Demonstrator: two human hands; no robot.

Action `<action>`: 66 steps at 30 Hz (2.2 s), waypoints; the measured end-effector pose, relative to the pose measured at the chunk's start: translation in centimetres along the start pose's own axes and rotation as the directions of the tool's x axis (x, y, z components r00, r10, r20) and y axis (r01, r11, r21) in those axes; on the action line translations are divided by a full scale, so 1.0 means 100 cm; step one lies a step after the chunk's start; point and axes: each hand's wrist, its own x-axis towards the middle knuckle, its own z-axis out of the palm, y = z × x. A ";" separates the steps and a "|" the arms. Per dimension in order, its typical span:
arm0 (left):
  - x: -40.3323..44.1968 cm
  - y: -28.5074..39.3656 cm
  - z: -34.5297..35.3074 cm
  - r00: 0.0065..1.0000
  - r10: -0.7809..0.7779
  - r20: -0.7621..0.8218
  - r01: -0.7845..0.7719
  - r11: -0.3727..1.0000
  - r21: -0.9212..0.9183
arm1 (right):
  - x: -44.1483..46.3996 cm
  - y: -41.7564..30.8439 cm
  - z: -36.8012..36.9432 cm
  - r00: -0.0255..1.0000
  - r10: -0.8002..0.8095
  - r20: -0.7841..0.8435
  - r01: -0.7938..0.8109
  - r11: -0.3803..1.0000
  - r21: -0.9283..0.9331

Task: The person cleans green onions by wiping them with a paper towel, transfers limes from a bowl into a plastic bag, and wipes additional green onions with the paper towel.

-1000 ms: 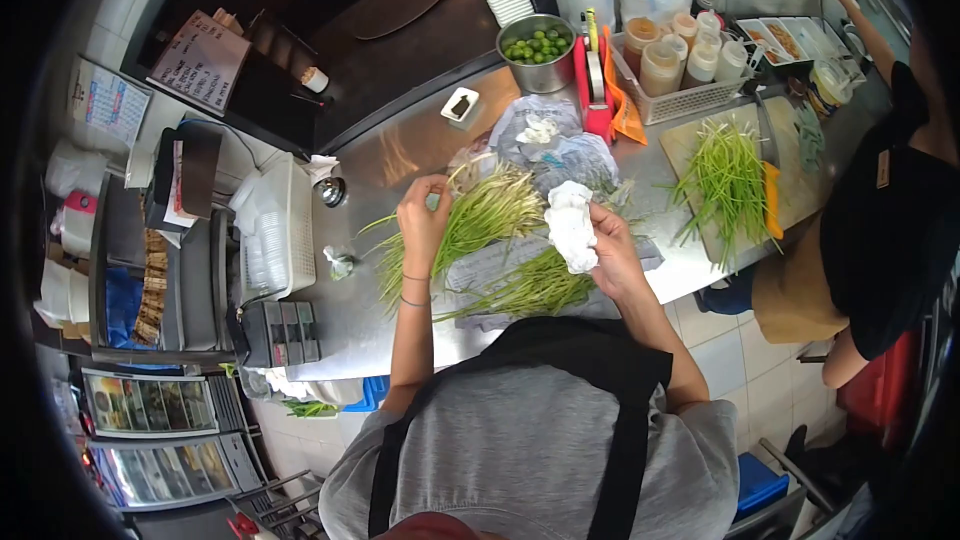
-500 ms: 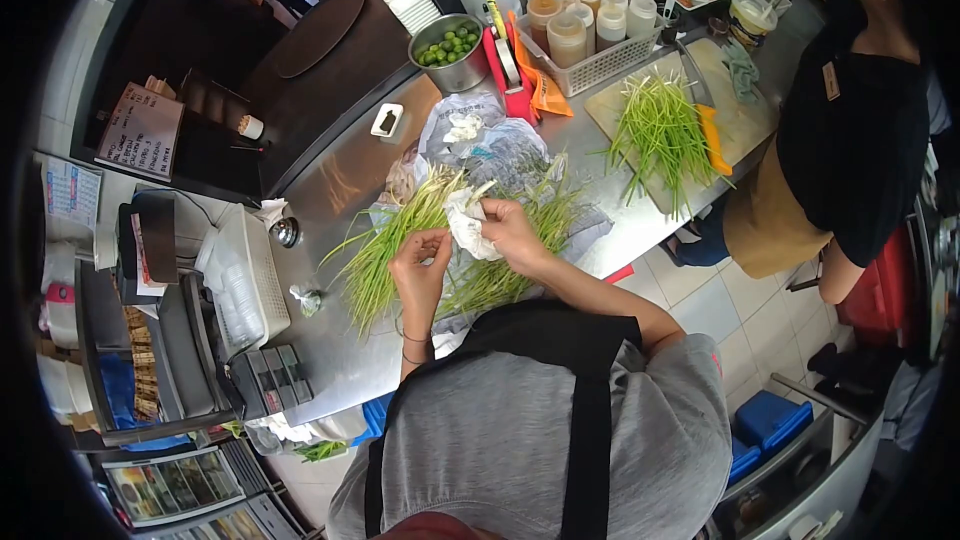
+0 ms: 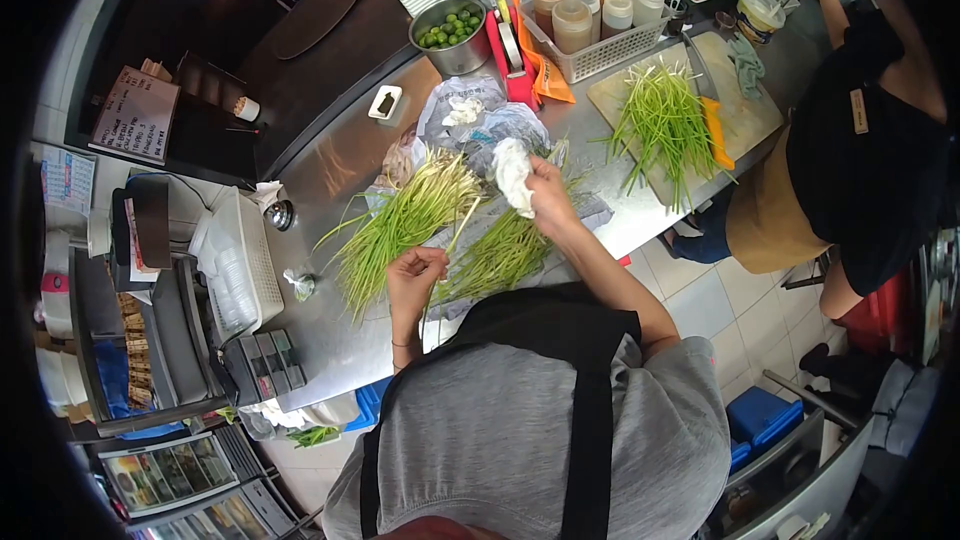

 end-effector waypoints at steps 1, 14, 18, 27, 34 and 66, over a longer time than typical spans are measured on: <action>-0.002 -0.002 -0.003 1.000 -0.008 0.004 0.008 1.000 -0.010 | 0.001 -0.004 -0.003 1.000 -0.024 -0.002 0.024 1.000 0.005; 0.004 0.004 0.000 0.990 -0.142 -0.016 0.138 0.976 -0.170 | -0.046 -0.044 -0.003 0.854 -0.148 0.499 0.520 0.236 -0.821; 0.021 0.008 0.017 0.991 -0.106 0.079 0.116 0.984 -0.137 | -0.055 -0.045 0.019 0.759 -0.172 0.628 0.649 0.277 -0.709; 0.018 0.018 0.021 0.973 -0.061 0.224 0.083 0.992 -0.092 | -0.039 -0.016 0.029 0.490 -0.202 0.848 0.823 -0.215 -0.526; 0.003 0.013 -0.002 0.980 -0.094 0.176 0.110 0.991 -0.081 | -0.010 -0.037 0.008 0.600 -0.304 0.740 0.739 -0.145 -0.658; 0.086 0.101 0.029 0.880 0.472 0.054 -0.472 0.882 -0.015 | -0.042 0.003 0.038 0.813 0.309 0.494 -0.252 0.951 -0.180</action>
